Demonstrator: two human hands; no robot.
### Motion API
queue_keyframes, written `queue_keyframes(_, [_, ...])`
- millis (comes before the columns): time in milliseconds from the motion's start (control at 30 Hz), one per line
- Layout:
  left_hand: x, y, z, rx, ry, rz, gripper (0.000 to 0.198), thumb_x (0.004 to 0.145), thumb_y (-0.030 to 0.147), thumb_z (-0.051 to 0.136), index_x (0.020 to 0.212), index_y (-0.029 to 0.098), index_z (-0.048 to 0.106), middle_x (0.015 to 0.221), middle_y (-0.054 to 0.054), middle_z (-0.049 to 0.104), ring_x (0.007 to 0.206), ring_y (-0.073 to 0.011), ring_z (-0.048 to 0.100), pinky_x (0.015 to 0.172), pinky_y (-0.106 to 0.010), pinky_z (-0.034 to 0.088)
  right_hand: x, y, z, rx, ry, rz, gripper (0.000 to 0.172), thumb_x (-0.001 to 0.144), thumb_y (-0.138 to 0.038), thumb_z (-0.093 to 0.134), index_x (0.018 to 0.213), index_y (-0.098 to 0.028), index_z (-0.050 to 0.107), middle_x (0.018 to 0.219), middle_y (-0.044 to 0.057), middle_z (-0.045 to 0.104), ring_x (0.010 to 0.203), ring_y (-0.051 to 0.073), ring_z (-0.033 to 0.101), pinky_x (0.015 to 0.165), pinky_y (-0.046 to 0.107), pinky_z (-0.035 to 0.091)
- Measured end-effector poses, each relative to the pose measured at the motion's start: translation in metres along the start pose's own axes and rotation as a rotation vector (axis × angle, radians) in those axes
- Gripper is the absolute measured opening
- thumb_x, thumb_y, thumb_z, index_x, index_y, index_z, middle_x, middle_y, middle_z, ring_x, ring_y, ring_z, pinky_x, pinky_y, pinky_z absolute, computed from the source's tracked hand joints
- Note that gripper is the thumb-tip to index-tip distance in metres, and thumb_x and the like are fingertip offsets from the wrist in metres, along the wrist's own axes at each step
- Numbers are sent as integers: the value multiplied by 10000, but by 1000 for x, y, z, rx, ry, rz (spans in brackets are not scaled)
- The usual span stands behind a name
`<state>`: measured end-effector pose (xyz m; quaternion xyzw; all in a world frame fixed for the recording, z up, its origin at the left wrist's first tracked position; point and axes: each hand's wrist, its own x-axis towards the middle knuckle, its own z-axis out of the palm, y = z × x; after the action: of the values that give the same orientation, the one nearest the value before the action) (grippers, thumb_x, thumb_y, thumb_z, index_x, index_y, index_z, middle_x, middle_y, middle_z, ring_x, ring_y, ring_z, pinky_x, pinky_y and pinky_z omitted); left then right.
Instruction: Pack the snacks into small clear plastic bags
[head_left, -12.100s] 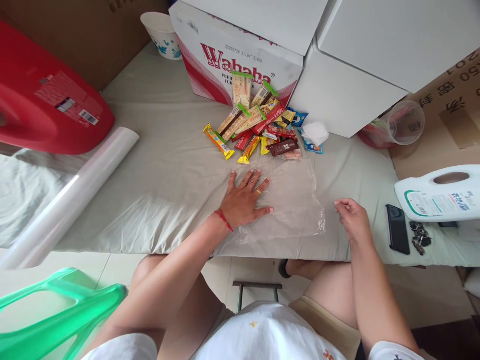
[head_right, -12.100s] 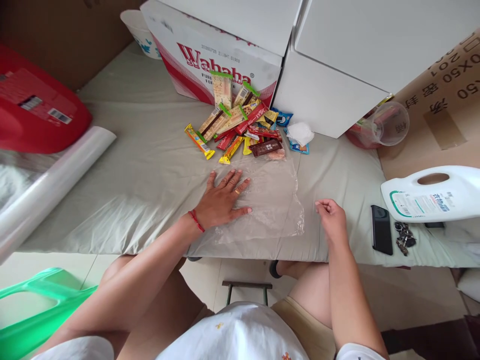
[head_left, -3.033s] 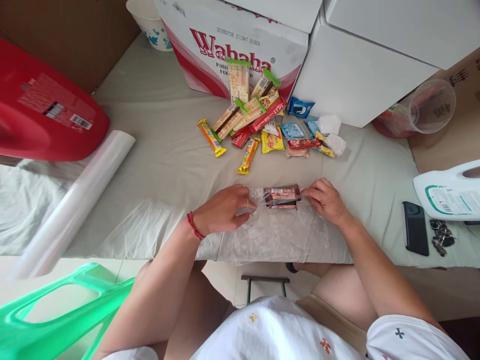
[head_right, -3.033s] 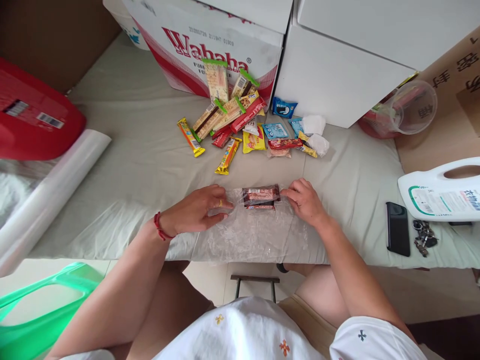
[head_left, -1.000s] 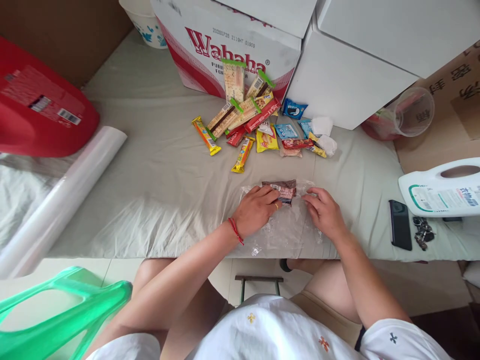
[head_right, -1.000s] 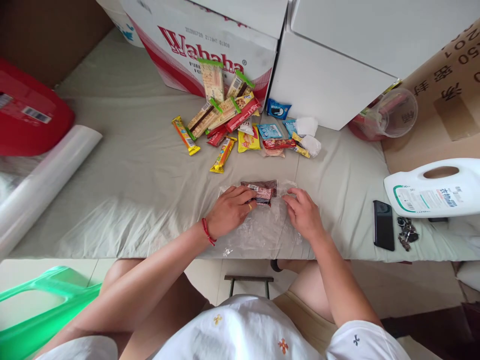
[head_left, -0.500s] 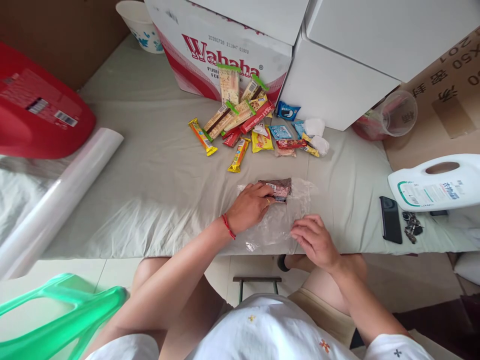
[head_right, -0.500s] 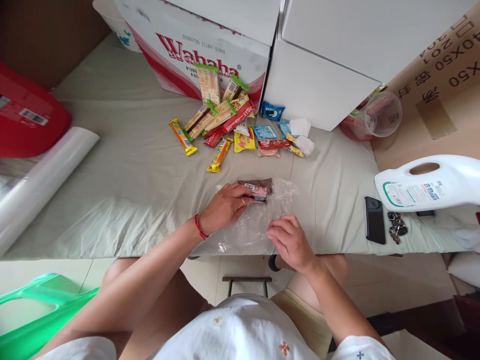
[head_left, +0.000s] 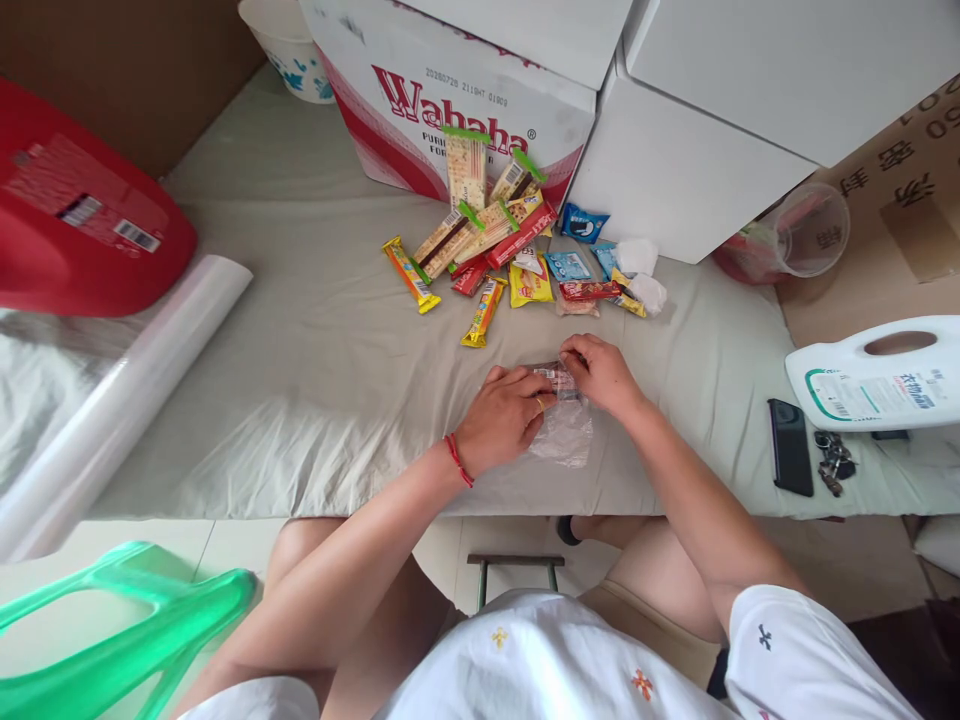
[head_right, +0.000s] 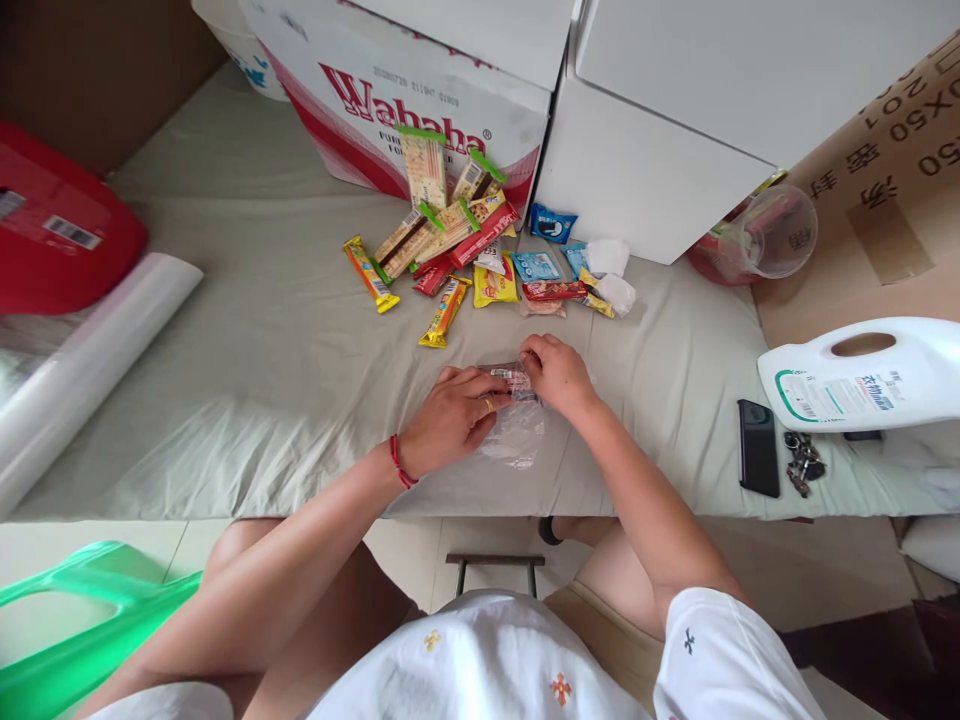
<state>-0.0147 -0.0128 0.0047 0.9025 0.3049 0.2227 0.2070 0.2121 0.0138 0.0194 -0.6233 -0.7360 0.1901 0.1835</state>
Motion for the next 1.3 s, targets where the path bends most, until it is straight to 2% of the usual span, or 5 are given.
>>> queue_keyframes(400, [-27,8,-2,33,6,65,209,979,362,658,1122,211,676,1404,-136,693,1218,-297,657,1256,-672,235,-3,6,14,-10,7,61,176,951,-230,523,918,-225,696,911,60,703,831,212,646,781,318,470])
queue_keyframes(600, [-23,-7,-1,-6,319,-551,433,1059,366,436,665,219,540,643,-36,642,691,-201,619,698,-354,448,-4,8,17,23,19,66,191,960,-241,522,937,-232,711,939,67,726,882,226,664,808,326,483])
queue_keyframes(833, [-23,-26,-16,324,188,-757,286,927,293,564,654,210,559,741,-122,672,910,-351,631,792,-477,428,-4,9,18,57,14,69,184,959,-254,563,939,-221,743,876,55,706,808,208,656,775,318,475])
queue_keyframes(1033, [-20,-12,-31,277,573,-396,109,1000,275,564,976,214,652,1035,-100,723,1072,-291,591,929,-494,463,-3,7,17,2,-7,86,197,961,-237,555,954,-219,751,886,62,696,794,212,651,772,327,478])
queue_keyframes(1300, [18,-19,-4,35,243,-229,306,1038,354,508,1199,222,732,1080,-79,779,1267,-319,596,1152,-558,316,-3,7,14,4,-26,37,199,968,-244,543,944,-222,740,898,67,714,841,224,663,791,327,474])
